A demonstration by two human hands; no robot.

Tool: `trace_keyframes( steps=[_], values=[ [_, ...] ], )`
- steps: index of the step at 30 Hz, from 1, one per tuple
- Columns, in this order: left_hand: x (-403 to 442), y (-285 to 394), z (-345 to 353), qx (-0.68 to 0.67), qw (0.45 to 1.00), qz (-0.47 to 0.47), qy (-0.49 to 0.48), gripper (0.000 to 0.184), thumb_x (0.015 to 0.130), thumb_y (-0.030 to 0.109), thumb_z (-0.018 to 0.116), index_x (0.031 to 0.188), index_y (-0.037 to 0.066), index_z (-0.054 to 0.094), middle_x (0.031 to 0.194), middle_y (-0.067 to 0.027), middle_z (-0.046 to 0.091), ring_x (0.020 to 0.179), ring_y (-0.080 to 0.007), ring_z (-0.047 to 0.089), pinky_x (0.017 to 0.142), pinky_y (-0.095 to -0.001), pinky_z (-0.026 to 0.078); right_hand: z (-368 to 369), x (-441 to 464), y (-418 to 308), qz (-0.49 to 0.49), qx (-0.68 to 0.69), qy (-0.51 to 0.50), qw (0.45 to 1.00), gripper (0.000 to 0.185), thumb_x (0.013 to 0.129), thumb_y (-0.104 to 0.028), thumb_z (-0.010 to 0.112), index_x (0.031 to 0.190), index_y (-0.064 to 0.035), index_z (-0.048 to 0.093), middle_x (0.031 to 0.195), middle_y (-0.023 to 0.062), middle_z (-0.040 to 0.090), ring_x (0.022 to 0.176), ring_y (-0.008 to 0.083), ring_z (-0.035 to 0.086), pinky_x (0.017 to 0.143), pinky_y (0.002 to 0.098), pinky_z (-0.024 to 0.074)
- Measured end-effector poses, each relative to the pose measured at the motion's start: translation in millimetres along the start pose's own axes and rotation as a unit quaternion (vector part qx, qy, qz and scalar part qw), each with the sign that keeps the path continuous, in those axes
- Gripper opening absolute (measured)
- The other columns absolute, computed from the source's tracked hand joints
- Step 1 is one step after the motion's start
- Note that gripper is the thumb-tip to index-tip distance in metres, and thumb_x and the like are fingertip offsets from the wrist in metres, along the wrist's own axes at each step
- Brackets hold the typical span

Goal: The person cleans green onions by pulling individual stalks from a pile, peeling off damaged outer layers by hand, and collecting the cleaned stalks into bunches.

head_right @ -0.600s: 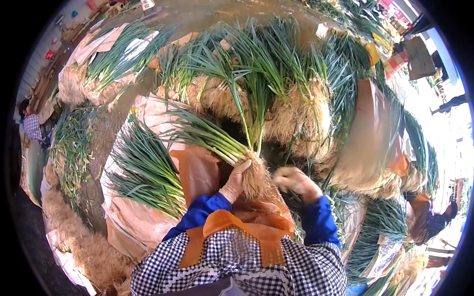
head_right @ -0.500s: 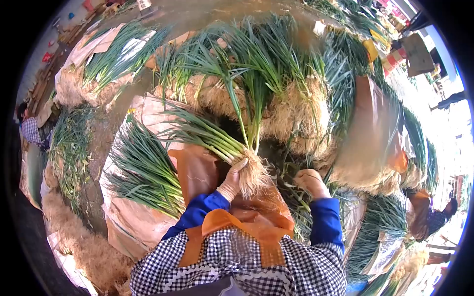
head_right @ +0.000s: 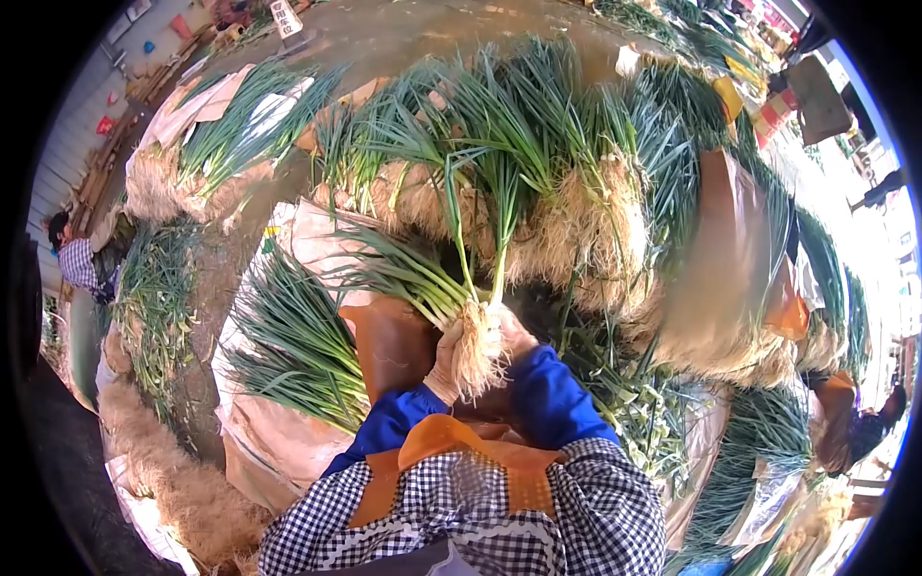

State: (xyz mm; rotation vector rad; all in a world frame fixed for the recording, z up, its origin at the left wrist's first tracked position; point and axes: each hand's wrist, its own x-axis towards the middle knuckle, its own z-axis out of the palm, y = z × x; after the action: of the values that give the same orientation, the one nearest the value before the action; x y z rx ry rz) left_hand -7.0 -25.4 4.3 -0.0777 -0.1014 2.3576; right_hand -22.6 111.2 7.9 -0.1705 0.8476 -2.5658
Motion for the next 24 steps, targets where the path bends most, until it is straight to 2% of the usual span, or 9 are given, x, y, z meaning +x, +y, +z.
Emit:
trace_keyframes(
  steps=[2,3,5,6,9,14,18,22,24],
  values=[
    [-0.3,-0.6,0.5,0.007,1.0,0.003,-0.001,0.04,0.089,0.022,0.049,0.124,0.002,0.044,0.116,-0.0126,0.055,0.103,-0.0253,0.056,0.09,-0.0402,0.047,-45.3,-19.1,0.5,-0.024,-0.347,0.017,0.938,0.031,0.086,-0.017,0.056,0.112,-0.0008,0.053,0.09,0.005,0.064,0.081,0.016,0.062,0.072,0.0267,0.052],
    [-1.4,-2.3,5.8,0.013,1.0,0.008,-0.003,0.04,0.089,0.022,0.049,0.124,0.003,0.044,0.115,-0.0123,0.056,0.103,-0.0251,0.056,0.09,-0.0398,0.046,11.7,-40.8,-26.9,0.067,-0.138,0.35,0.924,0.02,0.085,-0.011,0.056,0.102,-0.0026,0.061,0.085,0.0075,0.066,0.077,0.0151,0.063,0.066,0.0268,0.0521],
    [-4.8,-2.3,10.4,0.039,0.998,0.02,0.051,0.038,0.089,0.02,0.049,0.123,0.004,0.045,0.112,-0.0116,0.056,0.101,-0.0248,0.056,0.09,-0.0398,0.047,-53.5,-51.4,-37.2,0.285,-0.861,0.138,0.397,0.023,0.085,-0.023,0.051,0.093,-0.0084,0.066,0.08,0.0091,0.065,0.073,0.0225,0.064,0.062,0.0353,0.0508],
    [-4.4,-1.0,13.1,0.019,0.999,0.036,0.021,0.038,0.089,0.021,0.049,0.123,0.004,0.045,0.112,-0.0115,0.056,0.1,-0.0245,0.056,0.088,-0.0395,0.047,-85.3,-76.2,-38.9,0.283,-0.878,0.107,0.371,0.028,0.084,-0.029,0.048,0.095,-0.0094,0.065,0.074,0.0072,0.064,0.074,0.0267,0.063,0.064,0.0375,0.0501],
    [-0.6,-1.6,36.2,0.016,0.999,0.049,0.005,0.037,0.09,0.023,0.047,0.122,0.004,0.047,0.108,-0.0109,0.057,0.094,-0.0232,0.057,0.08,-0.0368,0.05,-59.9,-59.1,-41.9,0.097,-0.618,0.315,0.713,0.031,0.086,-0.027,0.052,0.113,-0.0106,0.057,0.075,0.0061,0.06,0.074,0.0165,0.058,0.072,0.0266,0.0453],
    [4.9,0.9,34.5,-0.072,0.994,0.013,-0.076,0.038,0.092,0.029,0.046,0.121,0.004,0.047,0.099,-0.0096,0.054,0.082,-0.0201,0.054,0.066,-0.032,0.049,30.5,2.8,-36.0,-0.025,-0.156,0.245,0.957,0.038,0.094,-0.031,0.046,0.12,-0.0032,0.05,0.085,0.0019,0.059,0.077,0.0117,0.056,0.073,0.0249,0.045],
    [3.4,3.8,36.9,-0.097,0.99,0.02,-0.101,0.04,0.092,0.032,0.045,0.121,0.004,0.047,0.102,-0.0101,0.053,0.081,-0.0203,0.053,0.065,-0.0312,0.048,31.2,-6.9,-24.3,0.022,-0.209,0.213,0.954,0.031,0.092,-0.029,0.051,0.106,-0.001,0.057,0.09,-0.0008,0.059,0.074,0.0108,0.057,0.064,0.0248,0.0489],
    [2.1,4.5,38.1,-0.1,0.994,-0.026,-0.033,0.046,0.089,0.036,0.05,0.12,0.002,0.046,0.105,-0.0122,0.055,0.091,-0.0222,0.056,0.074,-0.0348,0.051,40.9,-50.9,-47.9,0.052,-0.695,0.197,0.69,0.024,0.088,-0.025,0.058,0.077,-0.0038,0.059,0.062,0.0102,0.053,0.056,0.017,0.049,0.055,0.0317,0.0435],
    [1.1,-1.1,45.7,0.0,0.999,0.03,0.024,0.042,0.09,0.035,0.047,0.118,0.003,0.047,0.101,-0.0102,0.055,0.086,-0.0203,0.056,0.07,-0.0325,0.05,14.1,-91.1,-55.5,0.156,-0.616,0.07,0.769,0.028,0.089,-0.029,0.053,0.081,-0.0043,0.062,0.072,0.0123,0.06,0.069,0.0243,0.058,0.064,0.0334,0.0471]
  ],
)
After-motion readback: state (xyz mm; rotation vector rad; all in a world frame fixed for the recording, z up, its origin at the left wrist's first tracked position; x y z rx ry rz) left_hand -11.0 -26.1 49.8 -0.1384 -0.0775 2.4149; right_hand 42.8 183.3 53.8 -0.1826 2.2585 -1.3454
